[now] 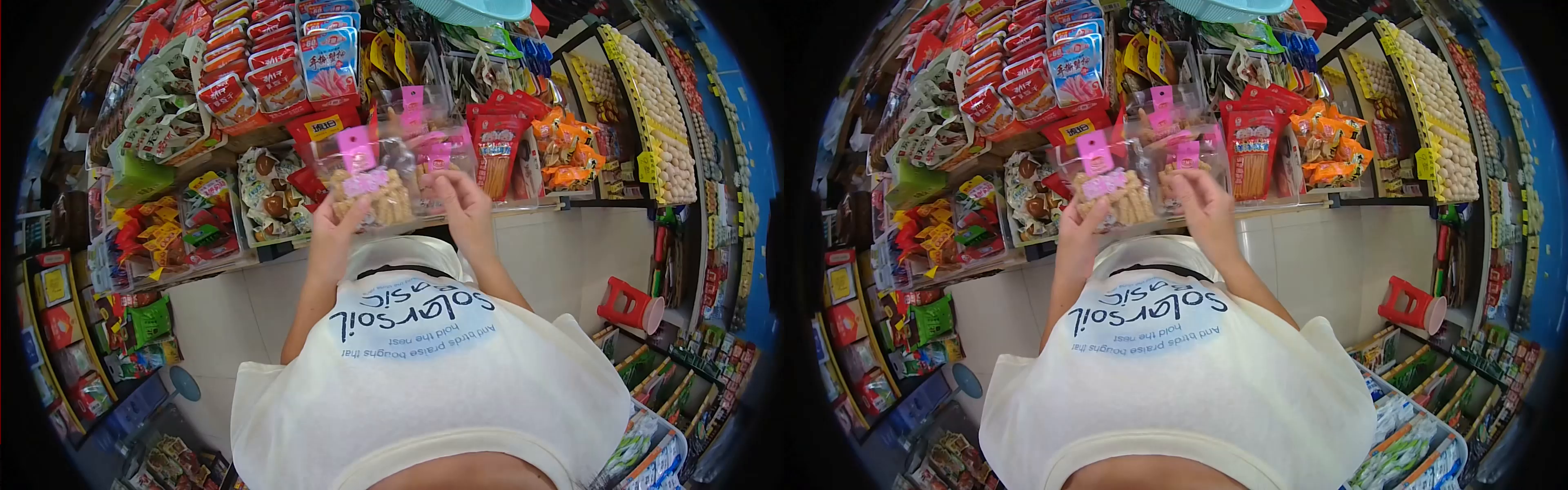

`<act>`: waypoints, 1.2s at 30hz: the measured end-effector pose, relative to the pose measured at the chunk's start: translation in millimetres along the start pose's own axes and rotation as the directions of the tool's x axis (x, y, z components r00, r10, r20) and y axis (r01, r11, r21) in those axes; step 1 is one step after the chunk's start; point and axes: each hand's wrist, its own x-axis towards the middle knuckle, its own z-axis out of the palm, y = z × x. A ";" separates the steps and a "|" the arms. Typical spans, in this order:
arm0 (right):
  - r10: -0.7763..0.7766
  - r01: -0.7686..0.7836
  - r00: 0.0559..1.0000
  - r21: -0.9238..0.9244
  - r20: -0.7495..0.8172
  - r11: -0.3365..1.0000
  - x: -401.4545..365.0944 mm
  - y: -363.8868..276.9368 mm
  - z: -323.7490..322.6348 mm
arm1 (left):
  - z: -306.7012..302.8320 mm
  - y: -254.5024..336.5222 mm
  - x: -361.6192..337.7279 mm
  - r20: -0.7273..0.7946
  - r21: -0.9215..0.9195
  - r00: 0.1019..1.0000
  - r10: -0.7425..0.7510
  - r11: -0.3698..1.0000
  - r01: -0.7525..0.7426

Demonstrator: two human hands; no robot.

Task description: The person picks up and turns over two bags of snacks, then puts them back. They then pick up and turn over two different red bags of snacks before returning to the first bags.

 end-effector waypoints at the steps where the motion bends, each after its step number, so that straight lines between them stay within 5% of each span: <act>1: -0.126 0.091 0.982 -0.228 -0.140 0.969 2.3 0.9 -8.2 | -1.4 4.0 0.1 -0.073 -0.076 0.997 -0.026 0.997 0.020; 2: -0.274 0.140 0.930 -0.455 -0.245 0.880 3.8 1.3 -16.6 | -1.3 7.6 0.0 -0.143 -0.155 0.988 -0.059 0.987 0.036; 5: -0.350 0.073 0.905 -0.723 -0.241 0.687 7.0 3.4 -37.8 | 1.7 20.4 -1.7 -0.250 -0.250 0.965 -0.079 0.968 0.015; 12: -0.326 0.044 0.931 -0.838 -0.163 0.544 11.5 28.4 -42.2 | -10.4 20.6 9.7 -0.268 -0.179 0.963 0.027 0.981 -0.077; 16: -0.347 0.059 0.919 -0.808 -0.185 0.586 13.9 35.9 -39.5 | -10.1 19.5 12.0 -0.272 -0.158 0.960 0.061 0.982 -0.107; 19: -0.245 0.001 0.931 -0.668 -0.272 0.744 14.6 31.6 -41.1 | -9.3 19.5 11.2 -0.278 -0.173 0.959 0.051 0.980 -0.103; 21: -0.194 0.036 0.969 -0.695 -0.150 0.718 17.7 34.0 -51.4 | -9.5 20.1 9.8 -0.264 -0.193 0.964 0.038 0.977 -0.091; 25: -0.191 0.025 0.971 -0.737 -0.142 0.675 17.1 30.1 -53.0 | -11.9 19.0 9.1 -0.260 -0.206 0.965 0.018 0.976 -0.073; 28: -0.155 0.060 0.982 -0.608 -0.106 0.792 18.4 34.3 -51.2 | -5.1 25.1 5.9 -0.239 -0.276 0.971 -0.032 0.961 -0.036; 30: -0.256 0.137 0.946 -0.472 -0.199 0.871 17.4 34.7 -41.9 | -2.9 26.2 5.4 -0.248 -0.273 0.967 -0.063 0.962 -0.007; 36: -0.359 0.156 0.892 -0.559 -0.274 0.815 11.5 27.1 -30.3 | -6.1 20.8 7.7 -0.213 -0.272 0.976 -0.039 0.962 -0.021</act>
